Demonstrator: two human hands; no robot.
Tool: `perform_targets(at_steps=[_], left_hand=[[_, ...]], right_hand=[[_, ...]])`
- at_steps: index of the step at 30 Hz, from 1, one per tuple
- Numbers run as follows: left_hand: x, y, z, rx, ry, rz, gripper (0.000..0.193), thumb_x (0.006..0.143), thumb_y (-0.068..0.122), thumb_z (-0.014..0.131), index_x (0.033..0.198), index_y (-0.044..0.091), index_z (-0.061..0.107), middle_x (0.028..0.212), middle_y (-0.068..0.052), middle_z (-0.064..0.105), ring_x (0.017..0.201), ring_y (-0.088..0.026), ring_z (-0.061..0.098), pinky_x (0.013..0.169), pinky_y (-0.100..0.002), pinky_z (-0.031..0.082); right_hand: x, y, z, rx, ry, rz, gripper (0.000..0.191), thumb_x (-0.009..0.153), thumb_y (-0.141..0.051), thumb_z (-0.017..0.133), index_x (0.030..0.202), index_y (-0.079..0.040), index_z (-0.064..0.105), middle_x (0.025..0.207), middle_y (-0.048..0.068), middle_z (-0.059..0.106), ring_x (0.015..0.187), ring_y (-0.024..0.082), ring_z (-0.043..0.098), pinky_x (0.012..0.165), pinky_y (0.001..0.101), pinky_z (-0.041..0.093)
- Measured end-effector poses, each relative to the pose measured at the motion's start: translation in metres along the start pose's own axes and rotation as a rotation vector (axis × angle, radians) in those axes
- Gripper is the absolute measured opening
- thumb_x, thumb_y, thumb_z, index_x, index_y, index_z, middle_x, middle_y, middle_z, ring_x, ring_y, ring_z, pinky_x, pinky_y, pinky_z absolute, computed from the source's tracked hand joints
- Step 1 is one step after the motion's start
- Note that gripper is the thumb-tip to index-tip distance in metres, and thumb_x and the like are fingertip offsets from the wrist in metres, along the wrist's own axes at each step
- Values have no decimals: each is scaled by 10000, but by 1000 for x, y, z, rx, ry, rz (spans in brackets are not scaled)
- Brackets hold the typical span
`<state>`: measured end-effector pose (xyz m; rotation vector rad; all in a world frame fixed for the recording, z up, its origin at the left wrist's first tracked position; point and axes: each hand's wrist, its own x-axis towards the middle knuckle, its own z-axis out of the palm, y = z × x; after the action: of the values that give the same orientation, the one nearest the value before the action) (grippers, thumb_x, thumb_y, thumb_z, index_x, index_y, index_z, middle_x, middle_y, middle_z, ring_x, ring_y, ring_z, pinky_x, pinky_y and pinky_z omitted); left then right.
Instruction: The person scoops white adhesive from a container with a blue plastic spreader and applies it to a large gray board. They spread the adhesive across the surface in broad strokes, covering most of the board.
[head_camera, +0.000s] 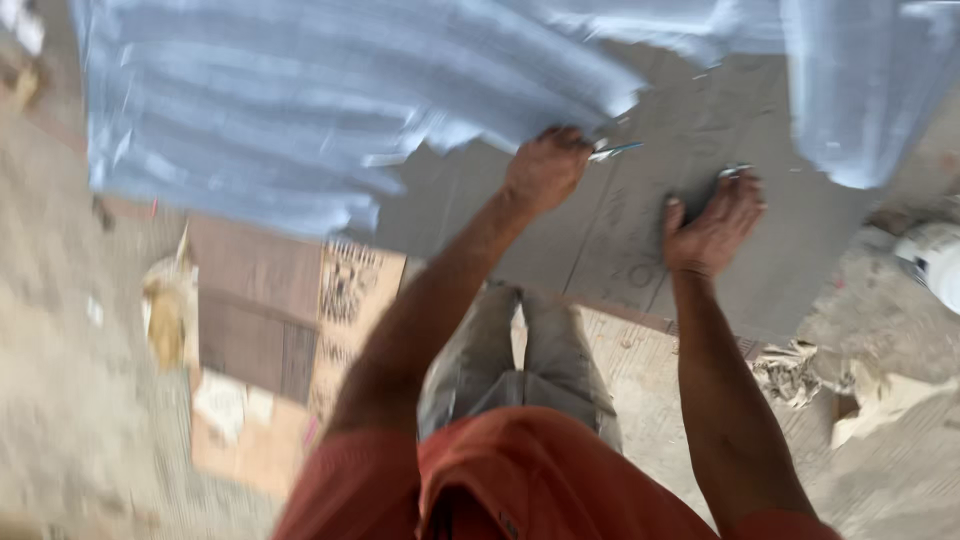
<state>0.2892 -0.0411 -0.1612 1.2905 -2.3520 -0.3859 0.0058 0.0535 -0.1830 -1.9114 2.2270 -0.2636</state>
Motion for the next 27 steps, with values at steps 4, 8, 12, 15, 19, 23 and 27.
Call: perform_targets(at_steps=[4,8,12,15,19,23,27], left_hand=[[-64,-91,-61,-6,54,120,163,932,199,665,1058,115,724,1019,-60,695,1074,-267,647,1026,-430,513],[-175,-188,-173,179,-246,-179,138,1011,186,668,1078,78,721,1024,-118,714,954,-288,670,792,-428,557],[-255,-230,-232,258,-214,-657,58,1008,82,719,1058,82,747,964,-117,709,857,-283,687,778,-432,568],[-283,-220,-210,316,-68,-592,123,891,80,722,1011,62,738,949,-137,697,888,-353,660,773,-478,551],[-309,-165,-155,340,18,-526,63,984,80,641,969,65,701,918,-133,656,862,-356,632,759,-490,535],[-302,-71,-92,381,74,-441,192,918,106,582,1080,15,627,1038,-167,598,946,-348,603,780,-443,583],[-263,20,-52,94,-85,-554,121,892,96,608,988,26,634,964,-173,617,908,-344,633,693,-432,579]], right_hand=[[1,-7,-3,54,60,-29,814,1119,-618,474,1546,74,431,1644,272,375,1553,477,275,1273,655,168],[-1,-3,3,15,111,-104,767,1161,-607,457,1577,36,407,1661,263,377,1561,477,308,1281,659,201],[-6,6,10,-57,114,-117,747,1166,-587,415,1611,11,372,1683,250,353,1578,463,307,1293,654,217],[-9,9,12,-95,93,-150,713,1169,-560,393,1600,7,347,1717,234,319,1606,452,286,1323,647,219],[-9,8,13,-133,74,-126,671,1192,-534,383,1587,7,355,1716,223,314,1609,441,278,1307,654,223],[-8,6,13,-121,116,-179,715,1170,-556,387,1601,14,357,1714,215,325,1608,421,292,1311,640,248],[-8,2,10,-138,112,-183,743,1158,-574,402,1619,8,371,1697,219,339,1586,430,308,1283,644,256]])
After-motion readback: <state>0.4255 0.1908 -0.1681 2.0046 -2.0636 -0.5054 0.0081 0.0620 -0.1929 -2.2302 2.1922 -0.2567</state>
